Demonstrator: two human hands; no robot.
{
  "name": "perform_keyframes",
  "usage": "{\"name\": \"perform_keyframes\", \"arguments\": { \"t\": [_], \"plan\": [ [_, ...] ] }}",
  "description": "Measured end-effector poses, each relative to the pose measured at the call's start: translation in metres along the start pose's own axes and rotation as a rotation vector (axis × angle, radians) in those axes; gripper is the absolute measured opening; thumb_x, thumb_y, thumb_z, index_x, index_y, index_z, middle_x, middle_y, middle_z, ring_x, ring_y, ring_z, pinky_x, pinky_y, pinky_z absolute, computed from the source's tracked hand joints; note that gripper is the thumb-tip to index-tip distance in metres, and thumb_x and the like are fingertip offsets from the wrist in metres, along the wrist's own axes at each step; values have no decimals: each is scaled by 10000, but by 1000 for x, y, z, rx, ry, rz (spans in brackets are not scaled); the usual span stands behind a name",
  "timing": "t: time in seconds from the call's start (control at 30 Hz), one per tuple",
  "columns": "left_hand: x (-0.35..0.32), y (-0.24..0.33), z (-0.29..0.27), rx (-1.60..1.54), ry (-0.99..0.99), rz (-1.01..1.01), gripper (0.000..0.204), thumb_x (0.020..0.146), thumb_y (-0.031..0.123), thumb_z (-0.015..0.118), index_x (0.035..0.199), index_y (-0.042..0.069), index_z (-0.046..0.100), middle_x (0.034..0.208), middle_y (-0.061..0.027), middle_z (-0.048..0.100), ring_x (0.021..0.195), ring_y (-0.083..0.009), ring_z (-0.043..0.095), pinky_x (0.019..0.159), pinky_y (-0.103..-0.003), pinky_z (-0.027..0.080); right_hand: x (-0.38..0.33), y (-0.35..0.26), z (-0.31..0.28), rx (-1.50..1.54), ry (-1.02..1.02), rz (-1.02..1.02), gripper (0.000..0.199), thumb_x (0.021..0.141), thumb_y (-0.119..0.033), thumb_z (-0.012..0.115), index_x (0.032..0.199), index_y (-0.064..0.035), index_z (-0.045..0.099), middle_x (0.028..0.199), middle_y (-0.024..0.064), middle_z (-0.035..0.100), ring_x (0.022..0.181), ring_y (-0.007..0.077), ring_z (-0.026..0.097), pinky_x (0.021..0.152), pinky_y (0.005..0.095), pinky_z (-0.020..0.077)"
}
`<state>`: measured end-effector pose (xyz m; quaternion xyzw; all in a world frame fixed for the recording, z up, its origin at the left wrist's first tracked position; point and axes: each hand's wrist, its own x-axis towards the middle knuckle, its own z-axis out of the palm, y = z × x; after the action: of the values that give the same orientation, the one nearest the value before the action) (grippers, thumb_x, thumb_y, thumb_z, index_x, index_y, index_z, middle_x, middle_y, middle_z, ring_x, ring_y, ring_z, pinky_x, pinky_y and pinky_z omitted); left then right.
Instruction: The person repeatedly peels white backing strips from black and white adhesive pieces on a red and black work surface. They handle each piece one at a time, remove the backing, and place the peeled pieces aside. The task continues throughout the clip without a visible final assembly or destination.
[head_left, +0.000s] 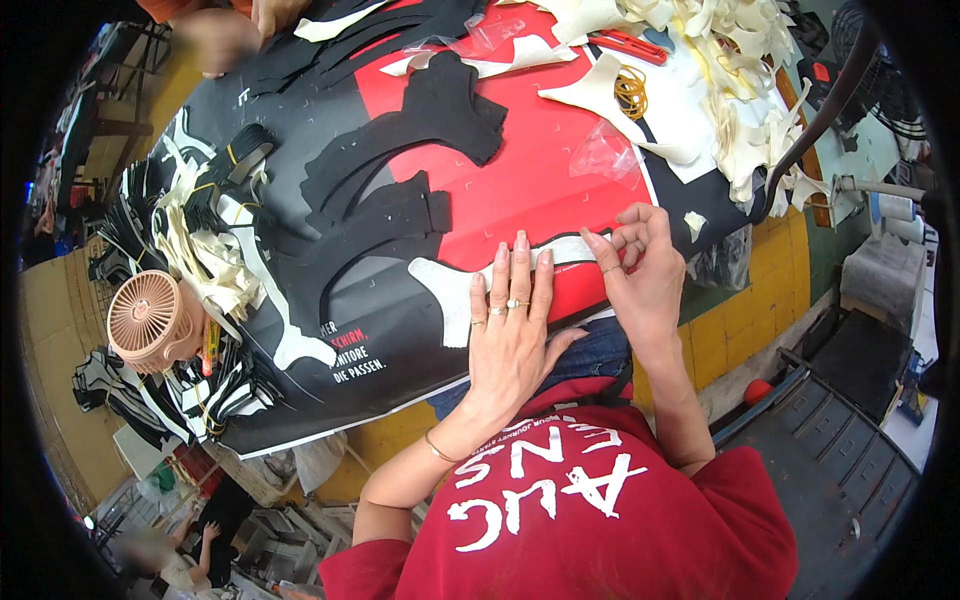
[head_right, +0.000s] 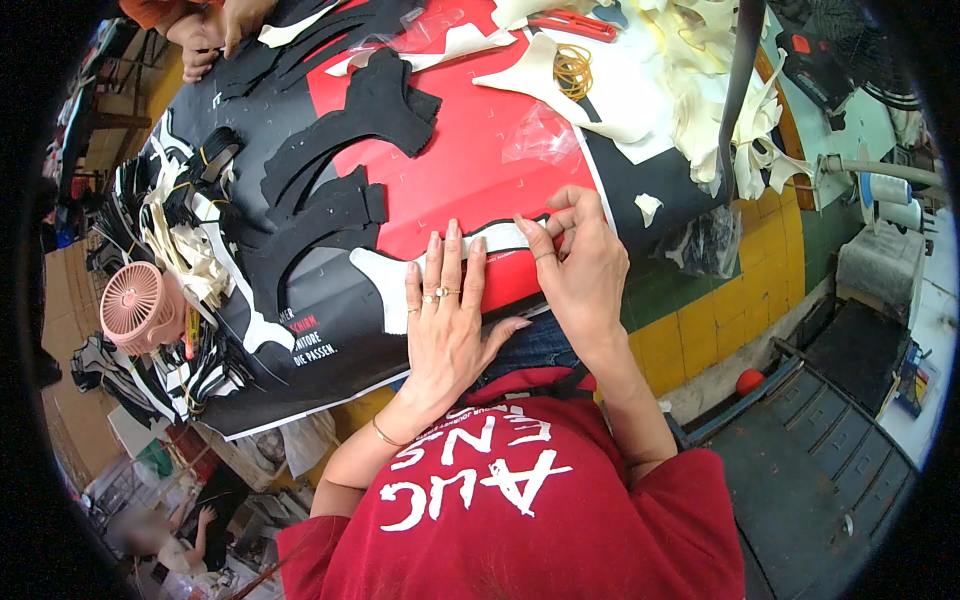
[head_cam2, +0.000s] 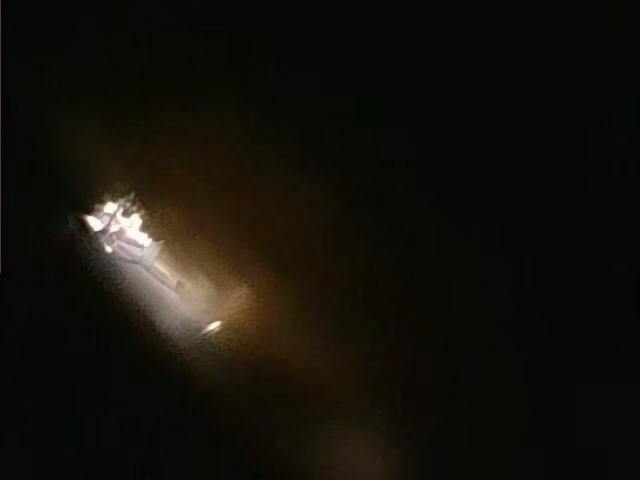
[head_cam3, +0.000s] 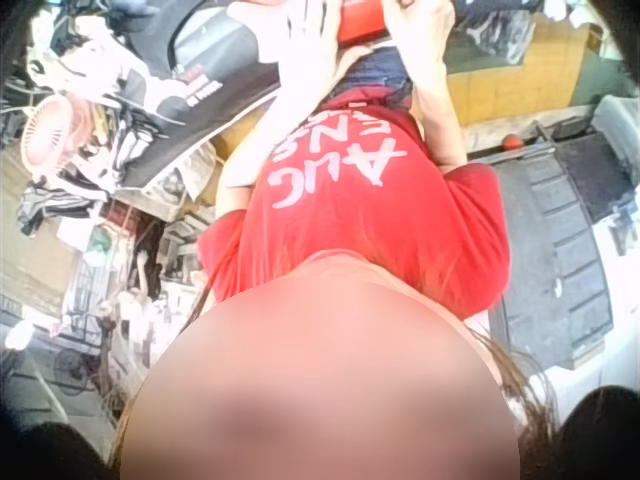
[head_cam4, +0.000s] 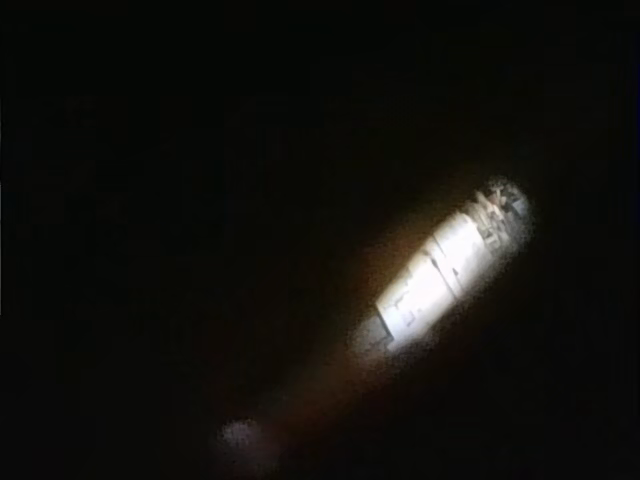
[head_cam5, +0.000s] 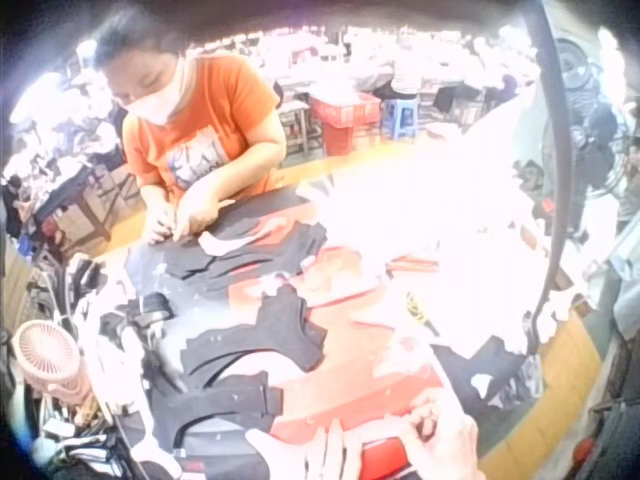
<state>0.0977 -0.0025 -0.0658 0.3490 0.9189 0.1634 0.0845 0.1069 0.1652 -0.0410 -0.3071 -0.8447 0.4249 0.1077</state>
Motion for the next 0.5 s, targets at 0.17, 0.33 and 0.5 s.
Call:
{"name": "perform_keyframes", "arguments": {
  "t": [0.17, 0.33, 0.5],
  "plan": [
    [1, 6, 6, 51, 79, -13, 1004, 769, 583, 728, 1558, 116, 318, 1620, -215, 224, 1509, -389, 190, 1212, -536, 66, -3, 9, 4, -202, 197, -287, 324, 865, -185, 763, 1076, -28, 573, 895, 110, 605, 815, 261, 603, 729, 367, 496],
    [1, 5, 10, 86, 62, -1, 1008, 756, 595, 729, 1557, 135, 325, 1620, -219, 221, 1509, -392, 188, 1209, -548, 54, 1, 11, 4, -115, 228, -208, 141, 910, -107, 694, 989, -13, 623, 920, 128, 612, 841, 279, 616, 746, 388, 502],
    [3, 7, 9, 3, 98, -31, 1078, 673, 517, 803, 1538, 95, 318, 1616, -211, 231, 1507, -370, 200, 1197, -540, 200, -11, 13, -5, -360, 56, -656, 416, 980, -250, 610, 1339, -40, 592, 1356, 150, 594, 1276, 349, 524, 1074, 456, 372]
  ]
}}
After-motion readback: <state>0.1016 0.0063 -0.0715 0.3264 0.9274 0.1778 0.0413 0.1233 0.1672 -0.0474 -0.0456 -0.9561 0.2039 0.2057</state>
